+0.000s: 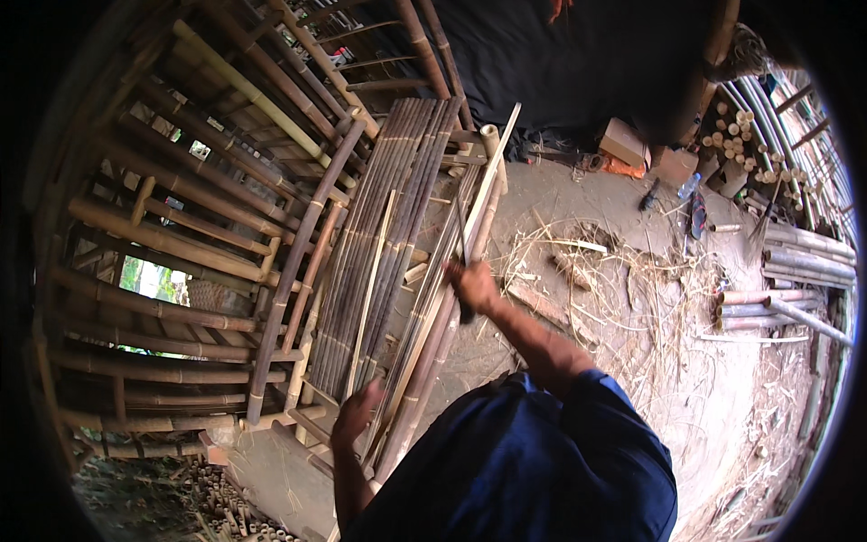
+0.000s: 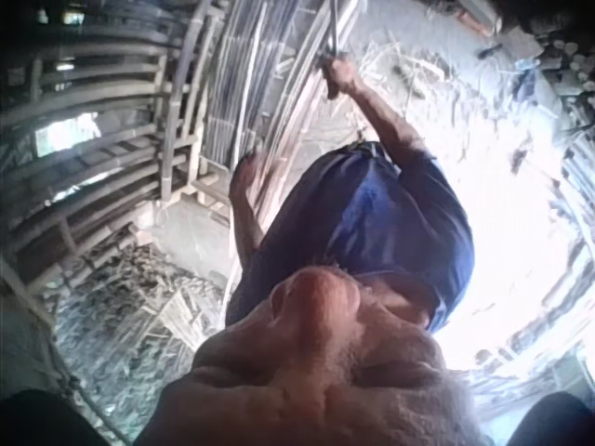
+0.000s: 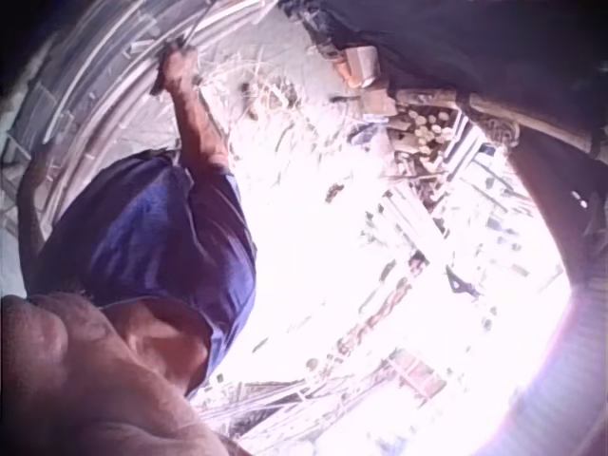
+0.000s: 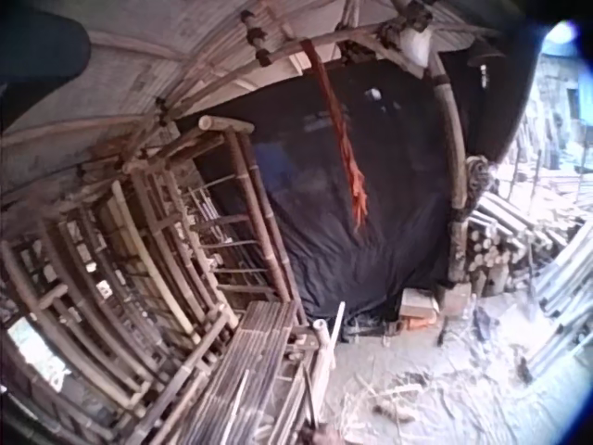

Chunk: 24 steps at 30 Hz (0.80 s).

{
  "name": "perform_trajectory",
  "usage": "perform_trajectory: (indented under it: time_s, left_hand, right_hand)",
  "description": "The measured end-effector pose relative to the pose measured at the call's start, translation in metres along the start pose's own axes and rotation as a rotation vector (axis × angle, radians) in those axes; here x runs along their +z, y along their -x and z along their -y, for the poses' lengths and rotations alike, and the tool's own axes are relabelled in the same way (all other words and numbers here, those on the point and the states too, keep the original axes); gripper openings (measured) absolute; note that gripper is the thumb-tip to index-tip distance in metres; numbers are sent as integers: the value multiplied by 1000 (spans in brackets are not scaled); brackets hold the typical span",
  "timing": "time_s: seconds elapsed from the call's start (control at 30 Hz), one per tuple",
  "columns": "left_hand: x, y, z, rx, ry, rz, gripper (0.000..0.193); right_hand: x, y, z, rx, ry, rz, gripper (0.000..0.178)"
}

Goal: The person uses a curved knife to split long bamboo poles into thin strips. They hold the bamboo vertically and strike it with the knife to separate the material, then place the finished strips onto a nearby rack.

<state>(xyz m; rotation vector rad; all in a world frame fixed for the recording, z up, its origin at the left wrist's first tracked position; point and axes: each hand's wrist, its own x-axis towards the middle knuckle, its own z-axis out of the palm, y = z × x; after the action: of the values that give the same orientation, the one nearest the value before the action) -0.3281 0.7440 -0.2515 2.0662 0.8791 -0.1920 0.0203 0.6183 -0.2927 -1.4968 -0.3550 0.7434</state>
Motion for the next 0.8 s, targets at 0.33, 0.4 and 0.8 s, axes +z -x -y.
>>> perform_trajectory:
  time_s: [0.33,0.4,0.8]
  left_hand:
    - [33,84,18,-136,329,180,11]
    - [61,41,21,-138,245,110,25]
    - [100,-97,32,233,-237,-382,27]
  right_hand:
    - [-128,-139,39,-252,874,-390,57]
    - [-111,-114,5,-907,1437,-640,52]
    - [21,82,-79,-742,1111,119,58]
